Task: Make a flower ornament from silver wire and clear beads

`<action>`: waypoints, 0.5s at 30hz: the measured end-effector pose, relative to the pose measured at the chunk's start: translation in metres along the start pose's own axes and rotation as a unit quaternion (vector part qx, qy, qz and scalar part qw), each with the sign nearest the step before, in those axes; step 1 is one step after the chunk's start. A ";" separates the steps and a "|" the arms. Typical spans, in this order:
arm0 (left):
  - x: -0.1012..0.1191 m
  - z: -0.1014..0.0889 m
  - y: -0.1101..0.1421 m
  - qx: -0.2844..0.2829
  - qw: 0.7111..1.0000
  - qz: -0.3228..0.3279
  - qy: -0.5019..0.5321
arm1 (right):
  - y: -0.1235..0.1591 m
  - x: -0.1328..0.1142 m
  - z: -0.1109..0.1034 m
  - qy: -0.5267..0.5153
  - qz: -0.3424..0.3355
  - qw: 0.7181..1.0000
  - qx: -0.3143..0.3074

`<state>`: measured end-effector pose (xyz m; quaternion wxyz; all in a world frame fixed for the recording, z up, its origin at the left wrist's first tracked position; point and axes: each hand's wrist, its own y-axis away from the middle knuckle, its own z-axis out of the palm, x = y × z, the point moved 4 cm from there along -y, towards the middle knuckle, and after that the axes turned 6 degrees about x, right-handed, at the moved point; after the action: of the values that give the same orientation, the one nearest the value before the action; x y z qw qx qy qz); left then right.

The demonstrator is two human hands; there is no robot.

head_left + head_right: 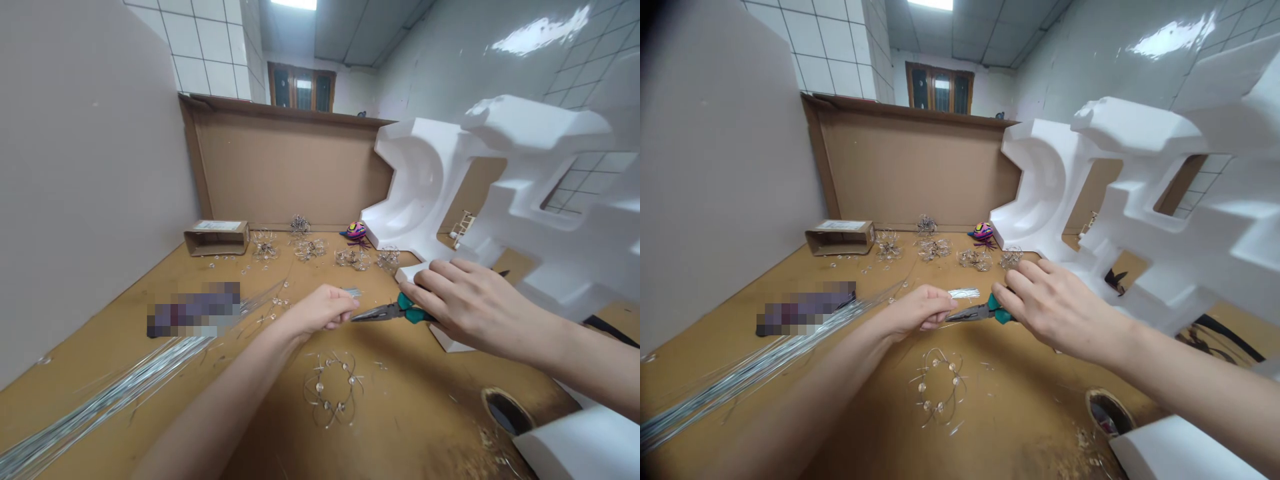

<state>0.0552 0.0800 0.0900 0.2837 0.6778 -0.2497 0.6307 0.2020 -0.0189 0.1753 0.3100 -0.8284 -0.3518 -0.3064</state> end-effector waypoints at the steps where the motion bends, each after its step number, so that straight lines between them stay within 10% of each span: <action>1: -0.001 0.000 0.000 -0.002 1.000 -0.006 0.003 | 0.000 0.000 -0.001 0.000 0.002 1.000 0.002; 15: 0.002 0.002 0.002 0.060 0.986 0.062 -0.145 | 0.010 0.000 0.014 -0.126 0.072 0.986 -0.080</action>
<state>0.0557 0.0774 0.0922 0.1635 0.7611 -0.2919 0.5556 0.2135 -0.0144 0.1643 0.2175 -0.9055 -0.3024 -0.2035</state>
